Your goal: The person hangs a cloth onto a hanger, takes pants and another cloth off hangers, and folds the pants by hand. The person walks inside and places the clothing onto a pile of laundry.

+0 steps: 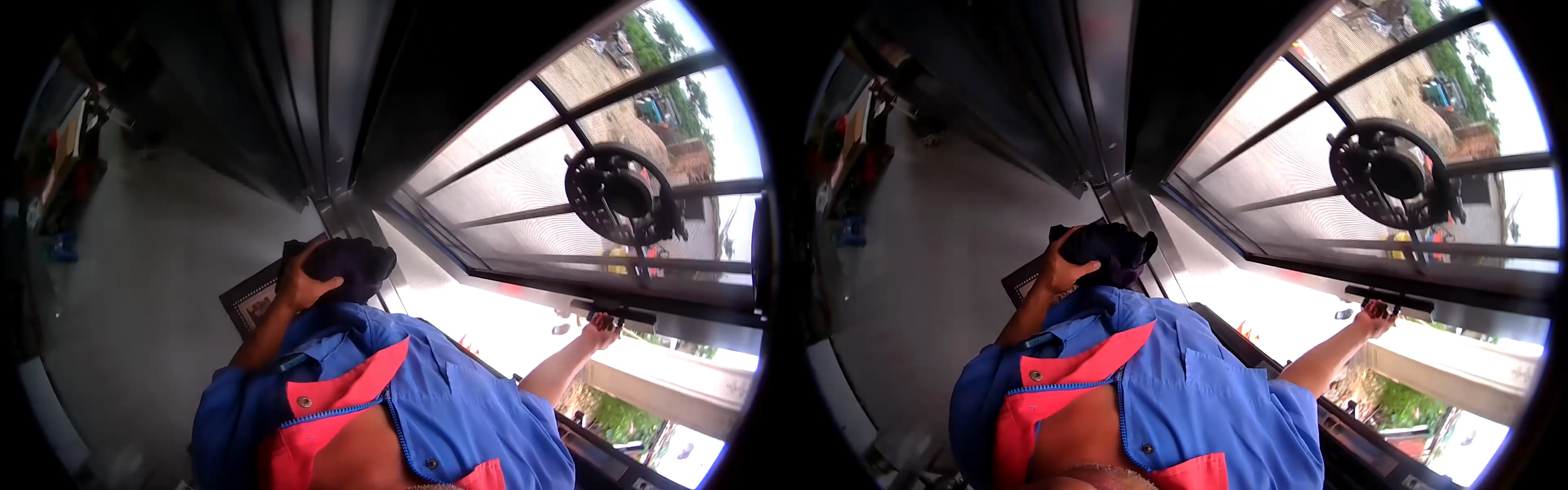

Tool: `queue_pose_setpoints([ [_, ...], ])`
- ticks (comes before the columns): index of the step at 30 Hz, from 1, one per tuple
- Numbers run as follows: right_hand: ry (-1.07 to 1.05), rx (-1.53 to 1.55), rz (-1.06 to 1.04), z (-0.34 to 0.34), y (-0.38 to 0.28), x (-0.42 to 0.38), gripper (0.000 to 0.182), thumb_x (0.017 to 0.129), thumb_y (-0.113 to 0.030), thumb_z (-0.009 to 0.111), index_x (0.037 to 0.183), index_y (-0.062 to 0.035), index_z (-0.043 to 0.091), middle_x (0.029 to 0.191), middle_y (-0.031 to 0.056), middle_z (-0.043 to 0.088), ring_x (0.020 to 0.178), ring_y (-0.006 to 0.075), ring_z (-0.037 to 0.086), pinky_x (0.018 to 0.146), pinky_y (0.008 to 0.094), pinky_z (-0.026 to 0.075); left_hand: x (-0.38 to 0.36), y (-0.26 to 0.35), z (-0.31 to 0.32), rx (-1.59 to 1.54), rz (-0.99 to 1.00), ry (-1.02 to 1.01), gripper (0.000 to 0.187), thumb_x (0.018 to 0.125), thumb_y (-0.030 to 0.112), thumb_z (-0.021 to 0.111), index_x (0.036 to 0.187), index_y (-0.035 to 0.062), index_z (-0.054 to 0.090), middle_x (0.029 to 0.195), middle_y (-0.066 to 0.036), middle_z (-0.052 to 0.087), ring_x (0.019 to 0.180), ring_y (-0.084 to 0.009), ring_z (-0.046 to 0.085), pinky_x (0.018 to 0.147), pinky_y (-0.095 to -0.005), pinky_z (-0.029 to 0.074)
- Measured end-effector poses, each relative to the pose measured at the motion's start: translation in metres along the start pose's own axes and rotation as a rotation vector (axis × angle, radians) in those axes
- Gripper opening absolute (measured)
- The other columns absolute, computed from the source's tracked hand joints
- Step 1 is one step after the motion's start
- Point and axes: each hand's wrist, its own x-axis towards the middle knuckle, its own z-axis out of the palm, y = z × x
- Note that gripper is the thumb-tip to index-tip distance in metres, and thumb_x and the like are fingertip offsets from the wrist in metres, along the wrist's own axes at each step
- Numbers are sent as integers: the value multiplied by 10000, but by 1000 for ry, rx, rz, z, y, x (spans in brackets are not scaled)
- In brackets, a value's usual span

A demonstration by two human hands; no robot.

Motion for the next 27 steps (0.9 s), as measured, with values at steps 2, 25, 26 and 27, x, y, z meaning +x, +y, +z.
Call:
queue_pose_setpoints([
  [2, 53, 47, -50, 15, 4, -44, 427, 985, -475, 617, 1199, -106, 601, 971, 112, 672, 784, 292, 671, 624, 378, 586, 1, 22, 35, 67, -40, -50, 715, 701, 130, 887, 1339, 15, 586, 1210, -171, 705, 1148, -265, 676, 1010, -368, 507],
  [25, -123, 39, -67, -7, 4, -128, 429, 954, -367, 621, 1238, -65, 513, 987, 117, 667, 768, 266, 694, 623, 378, 614, -132, 46, 83, 82, -143, 89, 694, 672, 100, 882, 1308, 21, 614, 1154, -136, 725, 1082, -227, 683, 985, -365, 513],
  [26, -127, 44, -61, -5, 5, -131, 429, 954, -367, 621, 1238, -65, 513, 987, 117, 667, 768, 266, 694, 623, 378, 614, -141, 41, 74, 85, -140, 97, 694, 672, 100, 882, 1308, 21, 614, 1154, -136, 725, 1082, -227, 683, 985, -365, 513],
  [27, -113, 25, -61, -6, 5, -127, 441, 952, -374, 625, 1241, -62, 510, 974, 116, 666, 761, 263, 690, 621, 376, 613, -152, 34, 64, 38, -142, 137, 684, 672, 86, 875, 1301, 12, 616, 1137, -131, 726, 1070, -225, 682, 983, -363, 510],
])
